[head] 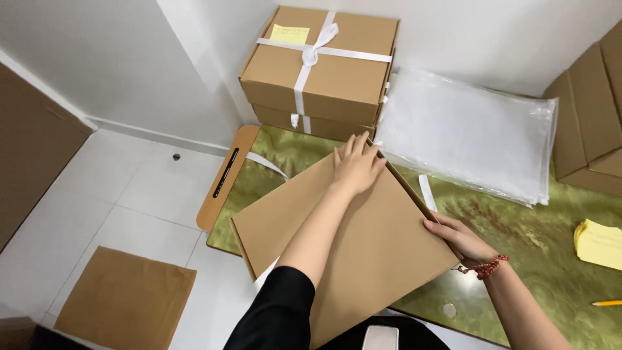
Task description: The person unties a ribbon on a cardboard box, opens it, and removes a plastic-wrapped gray t-shirt. They unwrap the shirt, place it on a hanger, and hang it on a clothing rack. The person then places a plastic bag into the box, closes the box, and ties it with a white ribbon.
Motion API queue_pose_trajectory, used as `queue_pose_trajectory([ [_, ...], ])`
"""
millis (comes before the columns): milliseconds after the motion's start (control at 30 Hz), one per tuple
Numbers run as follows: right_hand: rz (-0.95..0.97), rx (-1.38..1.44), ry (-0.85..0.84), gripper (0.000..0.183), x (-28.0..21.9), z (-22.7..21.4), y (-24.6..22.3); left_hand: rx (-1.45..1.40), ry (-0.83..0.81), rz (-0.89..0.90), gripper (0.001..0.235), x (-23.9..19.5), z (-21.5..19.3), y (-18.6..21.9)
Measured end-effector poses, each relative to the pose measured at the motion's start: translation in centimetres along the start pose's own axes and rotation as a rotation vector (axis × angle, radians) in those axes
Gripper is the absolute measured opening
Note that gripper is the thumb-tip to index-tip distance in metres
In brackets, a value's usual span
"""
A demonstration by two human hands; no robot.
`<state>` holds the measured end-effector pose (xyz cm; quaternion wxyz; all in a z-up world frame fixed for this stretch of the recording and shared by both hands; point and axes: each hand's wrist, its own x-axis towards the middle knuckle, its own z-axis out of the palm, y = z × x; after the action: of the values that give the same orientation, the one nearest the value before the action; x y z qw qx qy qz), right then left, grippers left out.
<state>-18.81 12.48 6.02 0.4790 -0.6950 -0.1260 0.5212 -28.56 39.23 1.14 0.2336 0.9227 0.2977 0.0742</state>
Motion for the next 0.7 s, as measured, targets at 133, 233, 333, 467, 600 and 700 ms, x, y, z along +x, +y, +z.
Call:
queue_pose_trajectory([
  [133, -0.026, -0.017, 0.054, 0.060, -1.9, -2.6, 0.7, -0.062, 0.051, -0.010, 0.060, 4.1, -1.4, -0.6],
  [233, -0.040, -0.016, 0.089, 0.060, -2.3, -5.9, 2.0, -0.249, 0.039, -0.209, 0.062, 5.2, -3.8, -2.2],
  [333, 0.042, 0.156, 0.052, 0.053, -0.4, -11.6, 5.7, -0.443, 0.166, -0.343, 0.071, 5.9, -2.7, -8.8],
  [467, -0.022, 0.229, 0.100, 0.058, 0.6, -17.5, 10.2, -0.823, 0.465, -0.643, 0.047, 1.3, -4.0, -17.4],
  [600, -0.033, 0.238, 0.220, 0.051, -0.1, -20.5, 10.8, -1.099, 0.817, -0.877, 0.052, -7.1, -8.6, -20.0],
  [700, -0.033, 0.241, 0.273, 0.054, 1.2, -22.4, 11.8, -1.147, 0.812, -0.803, 0.047, -11.1, -9.0, -20.3],
])
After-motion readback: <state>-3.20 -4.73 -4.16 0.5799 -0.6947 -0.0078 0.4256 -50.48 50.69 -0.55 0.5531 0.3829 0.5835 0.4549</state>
